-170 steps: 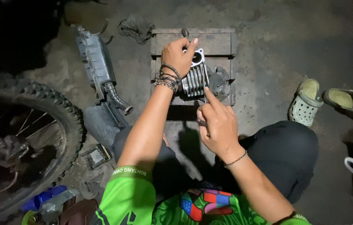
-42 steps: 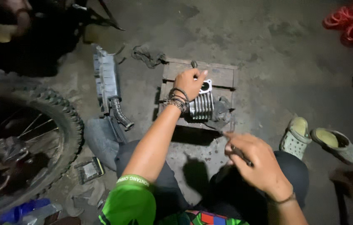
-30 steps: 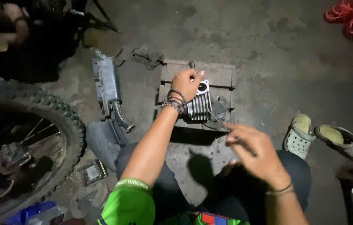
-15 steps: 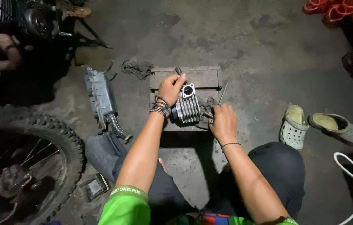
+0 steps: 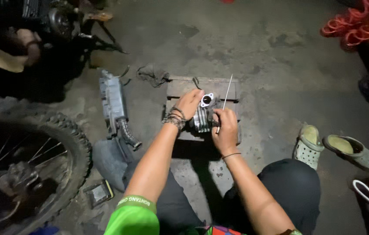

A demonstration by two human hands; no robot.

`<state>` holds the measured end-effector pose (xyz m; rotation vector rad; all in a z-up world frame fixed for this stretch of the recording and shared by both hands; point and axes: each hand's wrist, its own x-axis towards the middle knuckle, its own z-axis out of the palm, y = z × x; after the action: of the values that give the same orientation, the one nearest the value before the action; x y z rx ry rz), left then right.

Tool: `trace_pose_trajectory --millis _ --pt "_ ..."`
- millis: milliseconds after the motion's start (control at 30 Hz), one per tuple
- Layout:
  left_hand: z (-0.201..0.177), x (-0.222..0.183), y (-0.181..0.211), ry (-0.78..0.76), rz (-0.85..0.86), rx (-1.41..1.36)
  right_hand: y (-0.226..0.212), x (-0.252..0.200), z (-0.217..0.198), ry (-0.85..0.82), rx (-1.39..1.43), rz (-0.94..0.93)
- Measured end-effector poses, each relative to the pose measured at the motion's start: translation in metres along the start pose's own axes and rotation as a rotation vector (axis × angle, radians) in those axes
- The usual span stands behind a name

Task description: The person cleans a motorcycle cylinder head using a thin metal tool to scrape carbon or gasket residue from the surfaces and ports.

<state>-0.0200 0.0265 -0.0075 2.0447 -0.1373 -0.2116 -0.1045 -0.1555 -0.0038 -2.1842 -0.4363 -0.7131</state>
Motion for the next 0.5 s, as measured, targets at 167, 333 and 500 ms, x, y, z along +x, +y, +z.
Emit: trace_pose_trajectory --millis 167,333,500 --pt "0.006 -0.004 -0.003 0.078 0.053 0.111 0.039 -0.029 -0.016 -0.196 -0.162 -0.154" --pt "0.008 0.0 -0.009 0.11 0.086 0.151 0.03 -0.06 -0.051 -0.553 -0.156 -0.091" --pt "0.01 0.006 -0.017 0.082 0.02 0.13 -0.011 -0.025 -0.087 -0.292 0.045 0.329"
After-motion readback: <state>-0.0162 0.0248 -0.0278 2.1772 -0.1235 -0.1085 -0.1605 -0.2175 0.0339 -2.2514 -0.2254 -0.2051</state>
